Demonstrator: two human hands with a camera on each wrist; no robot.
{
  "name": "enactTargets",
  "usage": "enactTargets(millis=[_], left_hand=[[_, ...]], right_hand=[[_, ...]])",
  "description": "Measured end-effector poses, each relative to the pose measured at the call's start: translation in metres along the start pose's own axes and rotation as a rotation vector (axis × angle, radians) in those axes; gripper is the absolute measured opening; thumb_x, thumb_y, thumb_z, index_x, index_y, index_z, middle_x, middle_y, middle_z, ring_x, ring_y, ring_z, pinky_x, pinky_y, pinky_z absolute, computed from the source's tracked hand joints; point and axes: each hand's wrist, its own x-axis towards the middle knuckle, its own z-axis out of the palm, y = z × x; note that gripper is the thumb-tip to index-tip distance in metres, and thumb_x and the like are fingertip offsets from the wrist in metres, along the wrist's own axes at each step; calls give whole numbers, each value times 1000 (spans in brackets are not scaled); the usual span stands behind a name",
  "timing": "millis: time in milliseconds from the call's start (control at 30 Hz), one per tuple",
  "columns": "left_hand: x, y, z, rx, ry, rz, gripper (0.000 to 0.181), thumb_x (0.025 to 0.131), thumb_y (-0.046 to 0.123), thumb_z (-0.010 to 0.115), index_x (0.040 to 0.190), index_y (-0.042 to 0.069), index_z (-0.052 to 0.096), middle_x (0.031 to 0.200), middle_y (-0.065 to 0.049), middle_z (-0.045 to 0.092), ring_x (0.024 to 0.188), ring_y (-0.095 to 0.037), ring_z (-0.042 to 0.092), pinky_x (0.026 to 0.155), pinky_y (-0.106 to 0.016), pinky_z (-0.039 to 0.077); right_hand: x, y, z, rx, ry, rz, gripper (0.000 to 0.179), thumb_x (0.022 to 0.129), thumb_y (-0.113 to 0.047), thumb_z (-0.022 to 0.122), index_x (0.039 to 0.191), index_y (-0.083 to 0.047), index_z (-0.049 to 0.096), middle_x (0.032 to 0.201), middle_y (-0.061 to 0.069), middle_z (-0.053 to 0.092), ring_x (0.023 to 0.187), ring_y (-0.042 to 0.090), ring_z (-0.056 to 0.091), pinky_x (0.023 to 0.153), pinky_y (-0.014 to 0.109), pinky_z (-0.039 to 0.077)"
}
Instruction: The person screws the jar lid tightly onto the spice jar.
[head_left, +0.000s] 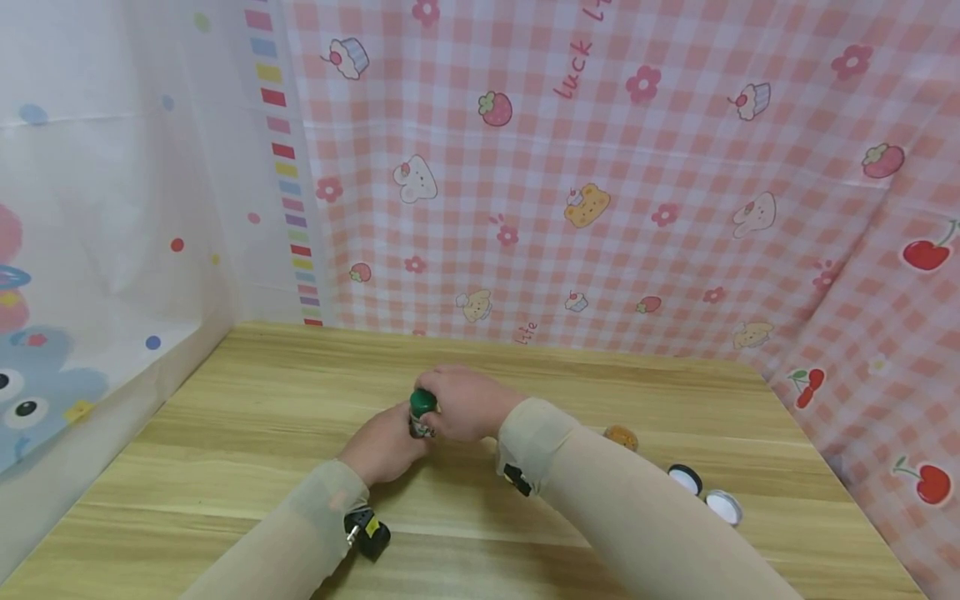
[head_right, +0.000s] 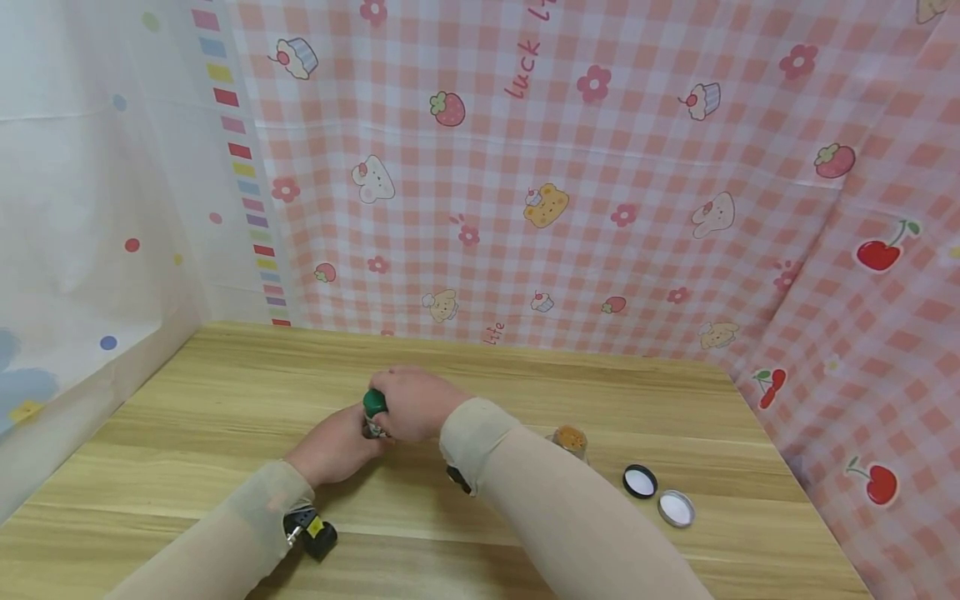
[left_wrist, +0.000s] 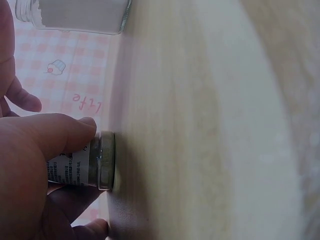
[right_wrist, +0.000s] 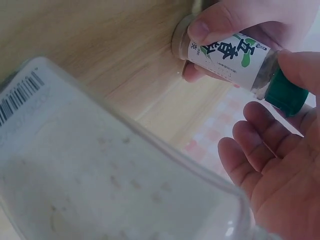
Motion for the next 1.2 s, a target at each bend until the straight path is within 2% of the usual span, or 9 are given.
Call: enactTargets(millis=[233,400,633,833,1200], left_hand=[[2,-2,3,-7,2,-11,45,99,28,69,142,12,62,136,-13,71,127,-37,67,111,-55,51],[2,-2,4,-11,10,-5,44,99,28,70,140,13,63,135,-14,71,126,-37,67,110,-55,52],[2,-3,4,-19,14,-26,40,99,29,70,136,14,64,134,-13,72,127,-37,67,110,-55,52],[2,-5,7,-29,9,-25,36,99,28,71,133,15,65,132,-10,73,125,-34,67,109,-54,53],[3,-7,8,-3,21,-10,42,101,30,69,138,12,63,135,-13,71,127,-37,66,109,-54,52]], right_hand=[[0,0,-2,8,-8,-2,29,104,-28,66,128,-12,63,112,-2,65,98,9,58,88,23,54],[-1,-1,-3,7,-18,6,25,105,-29,64,124,-13,63,107,-4,63,94,9,57,82,22,52],[0,-2,-2,-17,-8,2,20,106,-30,63,115,-13,62,97,-5,59,88,11,54,75,23,48],[0,-1,-2,-6,-22,8,23,105,-34,65,116,-14,61,97,-5,59,88,11,54,73,23,47],[1,-5,-4,-23,-30,41,18,107,-32,62,108,-14,61,91,-4,60,82,11,53,70,24,47]])
